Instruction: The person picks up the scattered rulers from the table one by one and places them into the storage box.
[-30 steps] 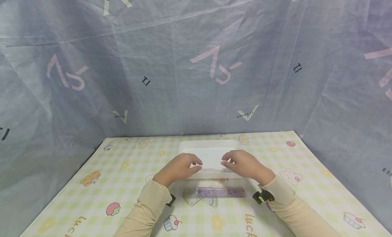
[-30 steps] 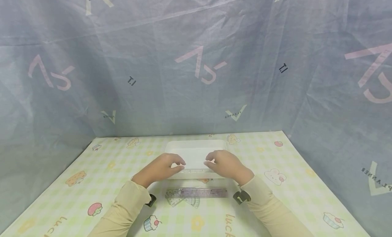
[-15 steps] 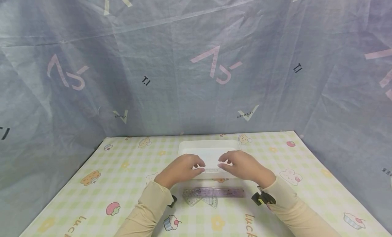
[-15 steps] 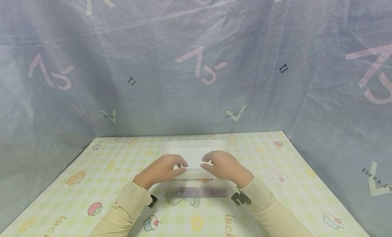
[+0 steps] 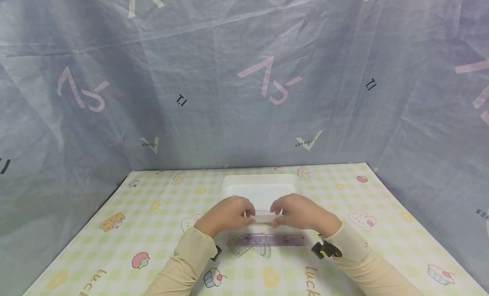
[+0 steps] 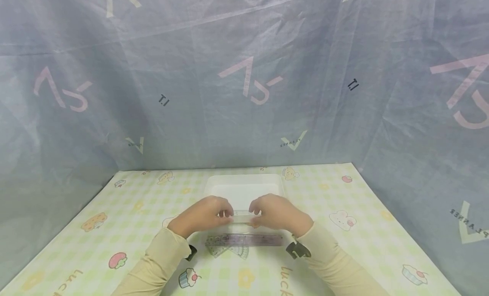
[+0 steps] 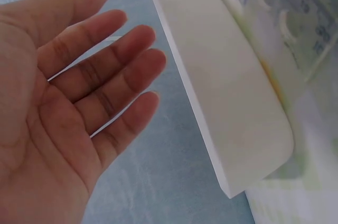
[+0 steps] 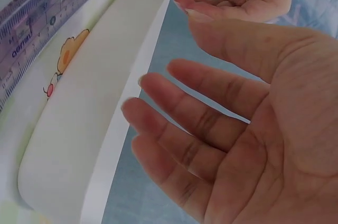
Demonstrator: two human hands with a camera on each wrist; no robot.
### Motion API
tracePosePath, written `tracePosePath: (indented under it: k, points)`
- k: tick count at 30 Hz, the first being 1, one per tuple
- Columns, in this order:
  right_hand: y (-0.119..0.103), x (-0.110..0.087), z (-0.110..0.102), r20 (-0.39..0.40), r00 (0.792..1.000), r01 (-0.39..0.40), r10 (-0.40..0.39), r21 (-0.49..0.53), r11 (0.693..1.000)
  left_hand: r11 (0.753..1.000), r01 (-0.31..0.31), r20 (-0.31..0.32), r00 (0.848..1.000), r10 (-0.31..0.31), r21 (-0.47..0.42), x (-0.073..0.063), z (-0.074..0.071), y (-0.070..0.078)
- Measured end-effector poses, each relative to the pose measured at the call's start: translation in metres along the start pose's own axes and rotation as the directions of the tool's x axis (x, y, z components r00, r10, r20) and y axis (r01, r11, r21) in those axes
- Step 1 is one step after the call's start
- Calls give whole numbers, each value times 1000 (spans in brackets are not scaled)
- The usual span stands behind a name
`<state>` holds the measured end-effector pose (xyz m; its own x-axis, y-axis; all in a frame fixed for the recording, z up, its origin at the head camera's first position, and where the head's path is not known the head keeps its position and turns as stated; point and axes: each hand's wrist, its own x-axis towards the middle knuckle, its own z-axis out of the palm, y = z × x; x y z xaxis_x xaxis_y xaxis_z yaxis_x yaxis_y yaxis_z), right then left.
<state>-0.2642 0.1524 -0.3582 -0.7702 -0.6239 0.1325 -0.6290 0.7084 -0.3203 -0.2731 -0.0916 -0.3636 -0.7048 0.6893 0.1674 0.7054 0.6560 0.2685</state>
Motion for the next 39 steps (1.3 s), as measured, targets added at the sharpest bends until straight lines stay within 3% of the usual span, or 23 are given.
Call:
tracePosePath:
  k: [7, 13, 21, 32, 39]
  points:
    - [-2, -1, 5, 87, 996, 20, -17, -24, 1000, 998, 57, 80, 995, -58, 17, -1, 7, 1]
    - [-4, -4, 8, 169, 986, -1, 5, -24, 1000, 995, 61, 112, 991, -69, 81, -2, 9, 5]
    - [-12, -7, 9, 218, 974, -57, 70, -66, 996, 993, 89, 153, 983, -100, 80, -4, 11, 10]
    - [-10, -7, 14, 248, 964, -81, 99, -80, 994, 988, 117, 239, 961, -137, 97, -6, 14, 17]
    - [-11, -7, 17, 255, 961, -88, 103, -72, 994, 982, 142, 258, 951, -170, 125, -6, 16, 19]
